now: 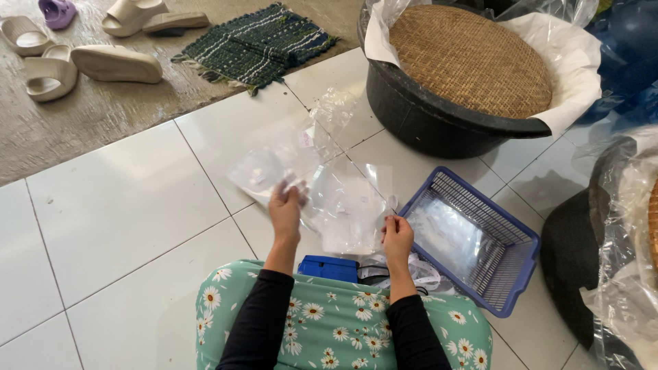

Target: The person sits on a floor cushion and packs white slipper-like items into clear plastic bags one at a time, folding the bags closed and placing the packed bags into a blue basket. They repeatedly take a new bag, insert an item, and set the finished bag aside.

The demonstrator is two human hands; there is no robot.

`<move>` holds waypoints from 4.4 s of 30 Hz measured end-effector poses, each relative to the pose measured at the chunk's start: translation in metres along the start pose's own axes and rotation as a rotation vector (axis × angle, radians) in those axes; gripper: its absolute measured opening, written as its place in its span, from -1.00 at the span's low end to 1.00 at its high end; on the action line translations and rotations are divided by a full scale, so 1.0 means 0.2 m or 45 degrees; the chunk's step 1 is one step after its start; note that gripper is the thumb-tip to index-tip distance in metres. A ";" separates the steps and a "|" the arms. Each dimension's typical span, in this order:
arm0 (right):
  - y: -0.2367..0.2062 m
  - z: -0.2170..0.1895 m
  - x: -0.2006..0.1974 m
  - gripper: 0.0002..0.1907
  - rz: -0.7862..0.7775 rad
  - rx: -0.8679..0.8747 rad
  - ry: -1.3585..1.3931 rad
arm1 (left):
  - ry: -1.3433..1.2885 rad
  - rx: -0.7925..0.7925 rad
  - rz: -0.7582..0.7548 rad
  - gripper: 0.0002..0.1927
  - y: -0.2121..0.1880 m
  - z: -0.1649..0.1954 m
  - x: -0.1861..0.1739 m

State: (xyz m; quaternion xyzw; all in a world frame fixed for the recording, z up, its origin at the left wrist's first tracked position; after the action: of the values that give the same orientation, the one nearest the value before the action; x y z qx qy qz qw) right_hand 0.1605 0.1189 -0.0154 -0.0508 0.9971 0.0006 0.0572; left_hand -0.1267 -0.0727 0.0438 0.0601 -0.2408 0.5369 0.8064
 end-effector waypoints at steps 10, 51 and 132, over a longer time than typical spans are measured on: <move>-0.06 -0.16 0.16 -0.60 0.157 -0.708 -0.832 | -0.104 0.042 0.070 -0.70 0.03 0.02 -0.04; -0.11 -0.24 0.15 -0.76 -0.249 -0.099 0.248 | 0.115 -0.326 -0.145 -0.50 -0.08 -0.43 0.15; -0.14 0.00 0.34 -0.44 -0.377 -0.219 0.085 | 0.880 0.580 -0.380 -0.15 -0.30 -0.29 0.22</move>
State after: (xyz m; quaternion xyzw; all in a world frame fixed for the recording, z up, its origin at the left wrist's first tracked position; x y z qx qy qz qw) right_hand 0.0963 0.0834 -0.0227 -0.2017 0.9763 0.0760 0.0190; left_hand -0.0408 -0.0411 0.0233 0.0875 0.1790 0.4424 0.8744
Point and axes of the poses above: each hand's wrist, its own y-axis towards the middle knuckle, its own x-axis out of the palm, z = x × y, the point moved 9 cm from there along y, towards the middle knuckle, and after that the axes turned 6 degrees about z, right-handed, at the moved point
